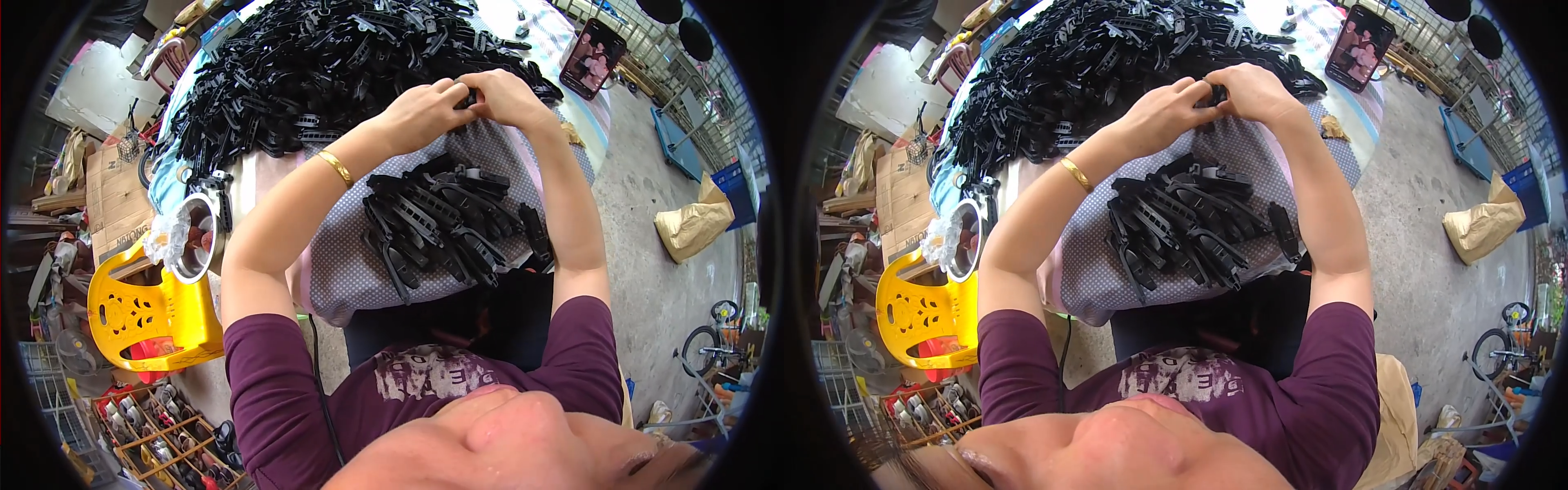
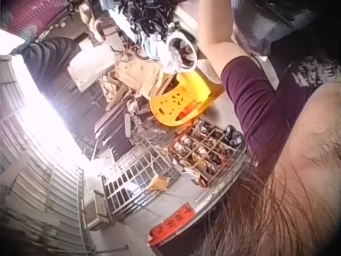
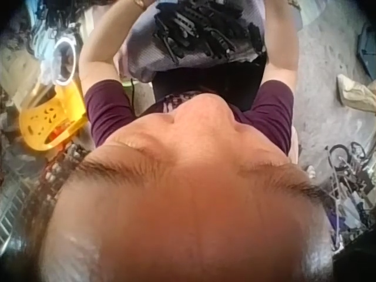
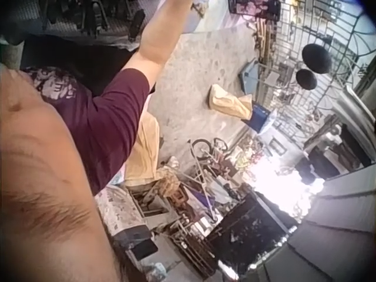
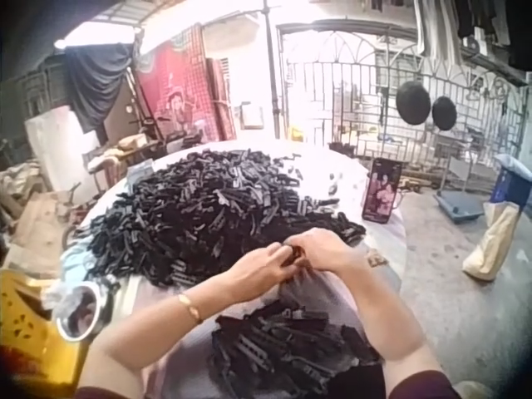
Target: Assembling or inspecting black plastic hardware components at a workspace table.
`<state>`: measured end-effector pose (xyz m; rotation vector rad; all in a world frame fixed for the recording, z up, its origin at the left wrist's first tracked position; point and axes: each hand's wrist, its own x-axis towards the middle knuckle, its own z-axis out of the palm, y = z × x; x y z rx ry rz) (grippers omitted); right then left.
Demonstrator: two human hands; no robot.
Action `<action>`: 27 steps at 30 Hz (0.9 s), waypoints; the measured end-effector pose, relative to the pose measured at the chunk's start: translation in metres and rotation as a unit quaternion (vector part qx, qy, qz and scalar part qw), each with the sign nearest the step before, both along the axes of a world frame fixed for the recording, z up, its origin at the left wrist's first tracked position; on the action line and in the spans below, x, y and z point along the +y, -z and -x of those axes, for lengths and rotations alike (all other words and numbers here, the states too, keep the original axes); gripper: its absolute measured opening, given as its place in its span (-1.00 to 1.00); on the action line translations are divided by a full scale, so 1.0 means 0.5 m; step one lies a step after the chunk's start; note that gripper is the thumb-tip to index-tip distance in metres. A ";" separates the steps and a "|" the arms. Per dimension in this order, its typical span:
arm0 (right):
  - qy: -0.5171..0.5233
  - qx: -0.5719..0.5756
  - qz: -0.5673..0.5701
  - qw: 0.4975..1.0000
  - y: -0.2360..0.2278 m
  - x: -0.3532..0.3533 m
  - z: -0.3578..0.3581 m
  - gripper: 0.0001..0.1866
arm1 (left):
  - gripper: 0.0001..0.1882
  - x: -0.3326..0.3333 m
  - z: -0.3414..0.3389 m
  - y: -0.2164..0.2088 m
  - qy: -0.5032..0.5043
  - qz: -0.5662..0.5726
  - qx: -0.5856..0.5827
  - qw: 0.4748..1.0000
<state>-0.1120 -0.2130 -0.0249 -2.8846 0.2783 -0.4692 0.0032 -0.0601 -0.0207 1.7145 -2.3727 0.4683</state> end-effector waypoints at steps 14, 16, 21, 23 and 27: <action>-0.074 -0.009 0.028 0.997 -0.008 0.077 -0.026 -0.64 | -0.76 0.107 -0.048 -0.004 -0.149 0.062 0.725 0.669; -0.080 -0.001 0.029 0.996 -0.009 0.087 -0.027 -0.65 | -0.73 0.115 -0.041 -0.003 -0.136 0.008 0.781 0.609; -0.071 0.024 0.048 0.996 0.001 0.097 -0.029 -0.77 | -0.77 0.118 -0.048 -0.006 -0.178 -0.008 0.716 0.675; -0.080 0.032 0.068 0.994 -0.001 0.094 -0.027 -0.77 | -0.78 0.122 -0.055 -0.006 -0.222 -0.038 0.680 0.698; -0.090 -0.002 0.067 0.994 -0.017 0.095 -0.021 -0.80 | -0.77 0.122 -0.050 -0.006 -0.241 -0.042 0.707 0.663</action>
